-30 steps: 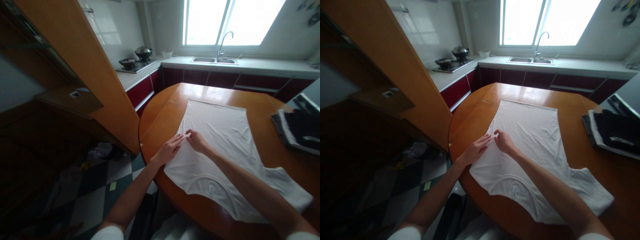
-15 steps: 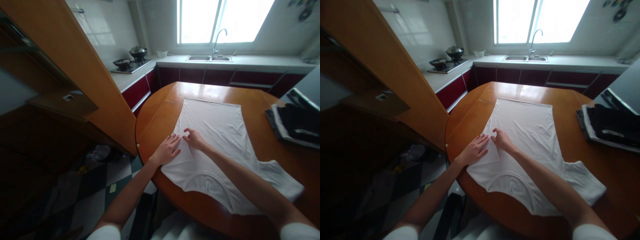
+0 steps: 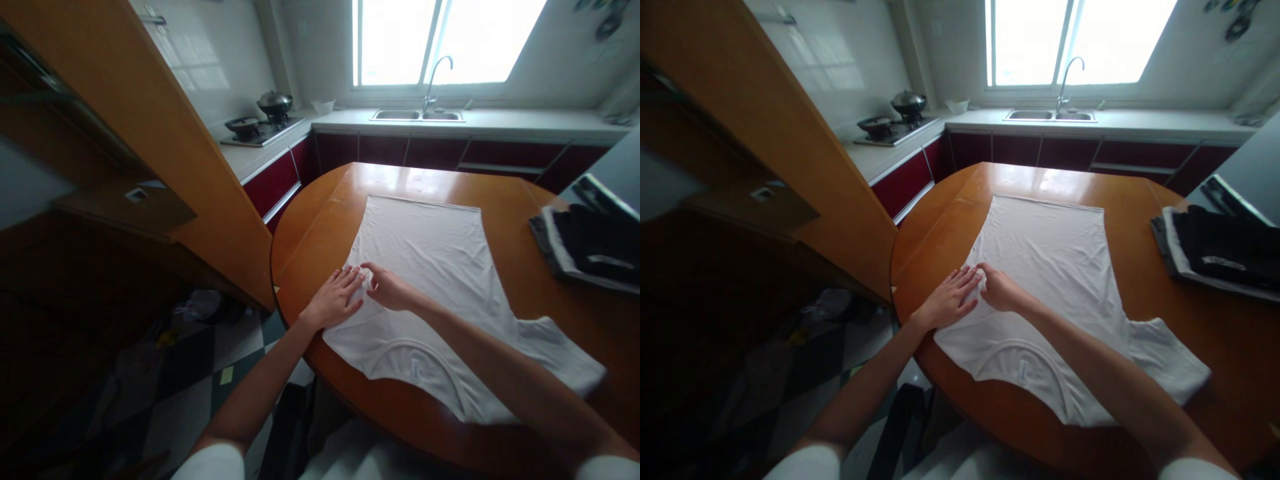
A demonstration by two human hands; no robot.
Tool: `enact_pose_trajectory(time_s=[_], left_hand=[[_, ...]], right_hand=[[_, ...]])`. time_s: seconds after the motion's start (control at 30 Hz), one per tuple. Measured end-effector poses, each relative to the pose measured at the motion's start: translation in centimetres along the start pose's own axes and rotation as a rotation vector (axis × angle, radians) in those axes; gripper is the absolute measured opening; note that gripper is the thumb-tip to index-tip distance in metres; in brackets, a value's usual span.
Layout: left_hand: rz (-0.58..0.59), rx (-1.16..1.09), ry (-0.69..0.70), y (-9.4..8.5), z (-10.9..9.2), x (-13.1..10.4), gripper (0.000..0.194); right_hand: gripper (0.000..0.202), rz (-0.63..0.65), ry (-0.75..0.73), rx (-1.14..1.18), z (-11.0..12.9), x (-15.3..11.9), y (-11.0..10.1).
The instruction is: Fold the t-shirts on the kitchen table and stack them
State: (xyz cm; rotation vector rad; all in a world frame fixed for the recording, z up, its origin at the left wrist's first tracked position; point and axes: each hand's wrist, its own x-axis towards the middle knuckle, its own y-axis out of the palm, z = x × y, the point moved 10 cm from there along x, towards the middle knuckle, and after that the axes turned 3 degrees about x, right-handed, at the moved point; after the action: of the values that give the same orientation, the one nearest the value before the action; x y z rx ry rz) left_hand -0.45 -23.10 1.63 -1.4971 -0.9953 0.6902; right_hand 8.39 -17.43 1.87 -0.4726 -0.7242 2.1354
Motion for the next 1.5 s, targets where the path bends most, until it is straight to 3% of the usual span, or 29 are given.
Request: enact_pose_trajectory(time_s=[0.17, 0.27, 0.37, 0.47, 0.53, 0.6, 0.73, 0.93, 1.03, 1.17, 1.33, 1.5], left_hand=[[-0.002, -0.011, -0.003, 0.2, 0.0, 0.0, 0.063], [0.013, -0.039, 0.003, 0.1, 0.2, 0.0, 0.060], [0.007, -0.102, -0.011, -0.6, 0.4, 0.1, 0.053], [-0.079, -0.141, -0.042, -1.8, 0.3, 0.4, 0.051], [-0.106, -0.118, -0.025, -1.7, -0.2, 0.5, 0.051], [-0.068, -0.065, 0.008, -0.8, -0.9, 0.7, 0.052], [0.023, 0.053, 0.036, 0.8, -1.4, 0.8, 0.056], [-0.011, 0.127, 0.037, 0.4, -2.8, 1.5, 0.056], [-0.017, 0.139, 0.016, 1.2, -2.8, 1.9, 0.060], [-0.021, 0.153, 0.040, 2.3, -2.4, 2.3, 0.067], [-0.062, 0.184, 0.048, 2.4, -1.7, 2.8, 0.070], [-0.029, 0.229, 0.068, 3.3, -1.6, 2.9, 0.072]], right_hand=[[0.080, -0.026, 0.099, 0.033, -1.2, -0.5, -0.3], [0.075, -0.020, 0.115, -0.046, -1.5, -1.1, -0.5], [0.057, -0.066, 0.080, -0.232, -0.5, -2.4, -1.1], [0.049, -0.159, -0.017, -0.394, 1.4, -4.2, -1.5], [0.051, -0.150, -0.131, -0.465, 2.5, -5.6, -0.2], [0.059, -0.064, -0.209, -0.520, 2.4, -6.8, 1.9], [0.084, 0.034, -0.198, -0.556, 1.1, -8.8, 4.3], [0.081, -0.049, -0.291, -0.457, 4.5, -14.4, 3.0], [0.071, -0.105, -0.215, -0.364, 3.9, -17.1, 1.5], [0.059, -0.286, -0.021, -0.162, -0.1, -20.5, -1.4], [0.034, -0.773, 0.082, 0.038, -5.0, -26.8, -6.9], [0.030, -1.165, 0.249, -0.051, -10.7, -33.3, -12.5]])
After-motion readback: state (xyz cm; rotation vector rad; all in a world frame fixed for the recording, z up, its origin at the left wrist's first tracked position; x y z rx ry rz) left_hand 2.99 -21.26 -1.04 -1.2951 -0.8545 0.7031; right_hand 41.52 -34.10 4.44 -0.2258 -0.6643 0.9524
